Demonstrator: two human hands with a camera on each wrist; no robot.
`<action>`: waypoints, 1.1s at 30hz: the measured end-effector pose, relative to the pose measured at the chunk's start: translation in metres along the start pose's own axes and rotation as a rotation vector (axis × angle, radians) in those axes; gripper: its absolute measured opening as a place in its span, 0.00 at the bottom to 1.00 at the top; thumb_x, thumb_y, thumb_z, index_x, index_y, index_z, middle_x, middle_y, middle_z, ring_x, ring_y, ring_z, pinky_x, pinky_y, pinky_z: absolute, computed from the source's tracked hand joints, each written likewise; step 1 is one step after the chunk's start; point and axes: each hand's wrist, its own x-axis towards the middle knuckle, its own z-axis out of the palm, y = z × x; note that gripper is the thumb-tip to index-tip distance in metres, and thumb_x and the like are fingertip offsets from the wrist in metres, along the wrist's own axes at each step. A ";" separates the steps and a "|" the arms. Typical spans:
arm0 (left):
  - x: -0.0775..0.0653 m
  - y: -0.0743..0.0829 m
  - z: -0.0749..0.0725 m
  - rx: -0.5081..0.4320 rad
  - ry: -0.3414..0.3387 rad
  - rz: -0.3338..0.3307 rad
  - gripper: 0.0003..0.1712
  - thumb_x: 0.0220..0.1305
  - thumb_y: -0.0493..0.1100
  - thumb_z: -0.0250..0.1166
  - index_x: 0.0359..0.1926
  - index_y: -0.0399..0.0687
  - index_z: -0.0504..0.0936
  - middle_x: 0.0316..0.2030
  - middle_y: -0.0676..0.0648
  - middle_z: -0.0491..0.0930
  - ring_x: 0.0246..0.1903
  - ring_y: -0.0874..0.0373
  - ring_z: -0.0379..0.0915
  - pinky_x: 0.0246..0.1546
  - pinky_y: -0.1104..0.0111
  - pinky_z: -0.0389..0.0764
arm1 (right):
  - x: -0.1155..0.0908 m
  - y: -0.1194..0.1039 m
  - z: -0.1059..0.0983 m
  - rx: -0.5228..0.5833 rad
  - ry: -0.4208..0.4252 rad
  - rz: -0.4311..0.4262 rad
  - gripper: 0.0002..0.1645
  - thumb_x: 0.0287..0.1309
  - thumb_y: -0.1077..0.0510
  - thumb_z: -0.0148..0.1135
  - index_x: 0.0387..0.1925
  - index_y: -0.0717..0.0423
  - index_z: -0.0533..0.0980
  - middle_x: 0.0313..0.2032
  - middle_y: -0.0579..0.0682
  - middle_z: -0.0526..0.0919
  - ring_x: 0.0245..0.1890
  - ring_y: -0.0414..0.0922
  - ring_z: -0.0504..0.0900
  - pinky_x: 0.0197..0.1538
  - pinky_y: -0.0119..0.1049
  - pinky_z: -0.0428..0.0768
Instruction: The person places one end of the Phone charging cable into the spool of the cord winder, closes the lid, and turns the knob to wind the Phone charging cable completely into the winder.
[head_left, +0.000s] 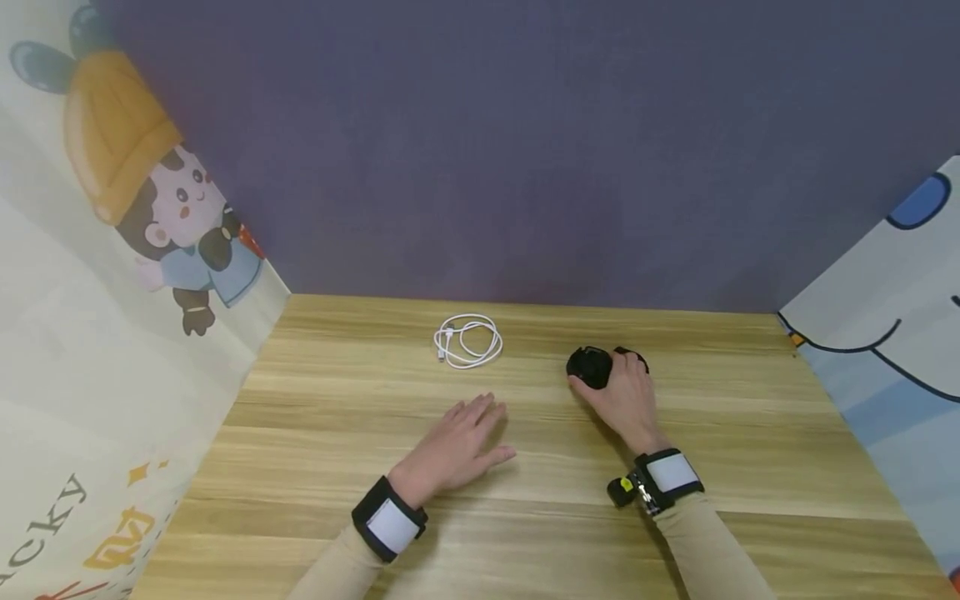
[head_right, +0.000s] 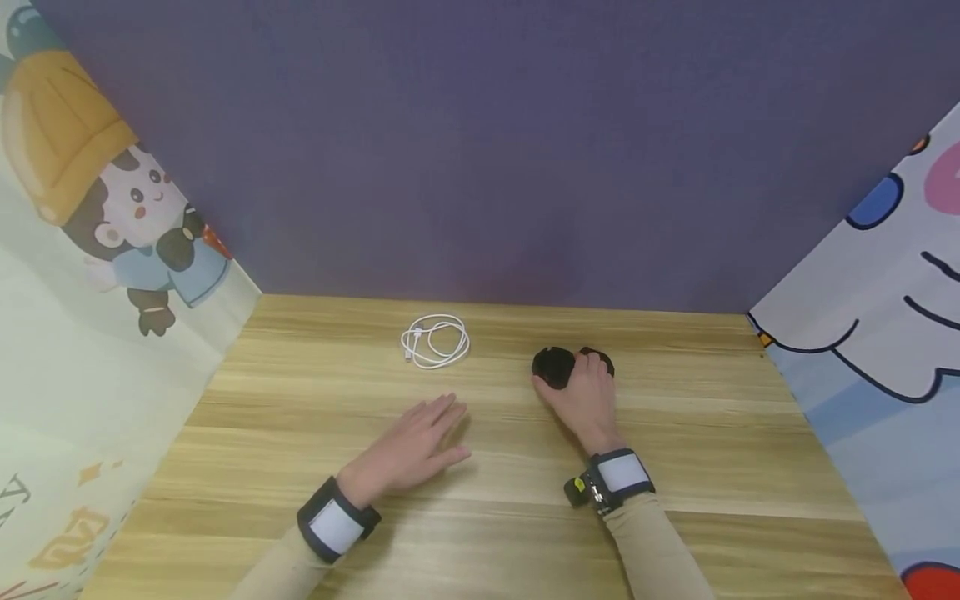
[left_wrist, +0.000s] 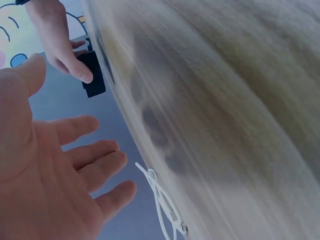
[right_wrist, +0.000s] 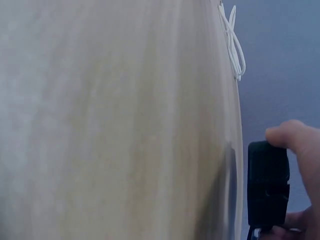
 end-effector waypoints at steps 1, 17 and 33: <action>0.000 0.000 0.000 0.001 0.000 0.001 0.44 0.77 0.69 0.47 0.79 0.44 0.61 0.78 0.35 0.56 0.78 0.43 0.52 0.77 0.48 0.55 | -0.001 -0.001 -0.001 0.009 0.003 -0.016 0.57 0.55 0.32 0.71 0.65 0.77 0.68 0.59 0.75 0.72 0.60 0.69 0.71 0.62 0.65 0.73; 0.005 -0.006 0.003 -0.013 0.022 0.019 0.45 0.76 0.69 0.49 0.79 0.42 0.60 0.77 0.34 0.57 0.77 0.42 0.54 0.76 0.49 0.57 | -0.020 -0.020 -0.006 0.086 -0.032 -0.269 0.52 0.51 0.40 0.76 0.64 0.72 0.69 0.63 0.69 0.70 0.62 0.65 0.71 0.64 0.62 0.74; 0.006 -0.012 0.007 -0.021 0.021 -0.005 0.48 0.76 0.69 0.50 0.79 0.39 0.58 0.77 0.34 0.57 0.77 0.43 0.54 0.77 0.50 0.57 | -0.040 -0.029 -0.001 0.107 -0.144 -0.449 0.52 0.43 0.44 0.78 0.66 0.65 0.70 0.62 0.61 0.72 0.61 0.57 0.72 0.63 0.55 0.78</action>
